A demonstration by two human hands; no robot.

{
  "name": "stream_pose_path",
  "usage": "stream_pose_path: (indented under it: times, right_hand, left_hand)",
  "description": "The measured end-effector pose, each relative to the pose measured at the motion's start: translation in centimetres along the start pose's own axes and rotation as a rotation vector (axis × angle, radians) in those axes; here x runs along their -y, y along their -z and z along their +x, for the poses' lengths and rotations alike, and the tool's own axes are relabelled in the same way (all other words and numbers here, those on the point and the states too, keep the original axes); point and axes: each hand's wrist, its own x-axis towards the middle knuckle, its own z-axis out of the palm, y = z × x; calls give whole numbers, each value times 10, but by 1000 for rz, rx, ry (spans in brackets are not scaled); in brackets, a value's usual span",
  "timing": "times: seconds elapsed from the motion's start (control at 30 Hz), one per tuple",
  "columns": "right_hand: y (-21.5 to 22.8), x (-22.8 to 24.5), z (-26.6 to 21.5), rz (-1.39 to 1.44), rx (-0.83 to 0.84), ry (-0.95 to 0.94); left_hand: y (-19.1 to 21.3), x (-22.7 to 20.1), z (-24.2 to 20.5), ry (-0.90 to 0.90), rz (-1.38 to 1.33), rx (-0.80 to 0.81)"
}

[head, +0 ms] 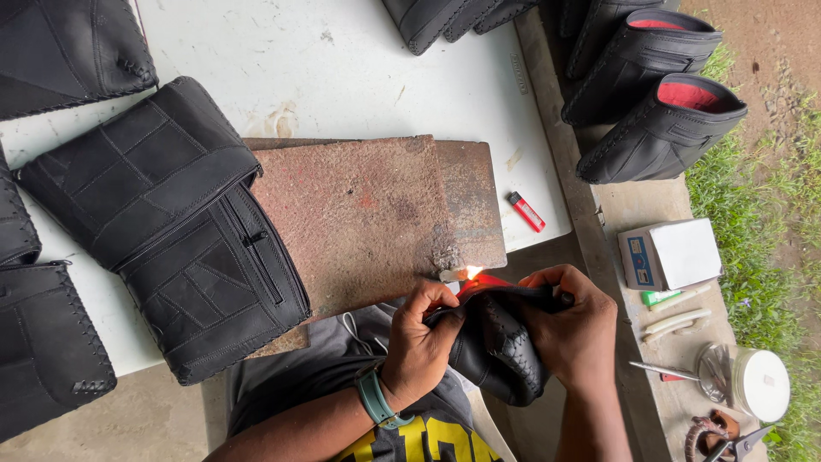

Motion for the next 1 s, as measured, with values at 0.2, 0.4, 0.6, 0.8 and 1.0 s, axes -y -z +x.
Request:
stream_pose_path:
  times: [0.2, 0.4, 0.6, 0.8, 1.0]
  right_hand:
    - [62, -3, -20, 1117, 40, 95]
    - [36, -12, -65, 1261, 112, 376]
    - [21, 11, -78, 1126, 101, 418]
    - [-3, 6, -85, 1017, 151, 398]
    - [-7, -3, -95, 1095, 154, 391]
  left_hand:
    - [16, -44, -5, -356, 363, 296]
    - [13, -79, -12, -705, 603, 412]
    - [14, -88, -27, -875, 667, 436]
    - [18, -77, -35, -909, 685, 452]
    - [22, -80, -44, -937, 705, 499]
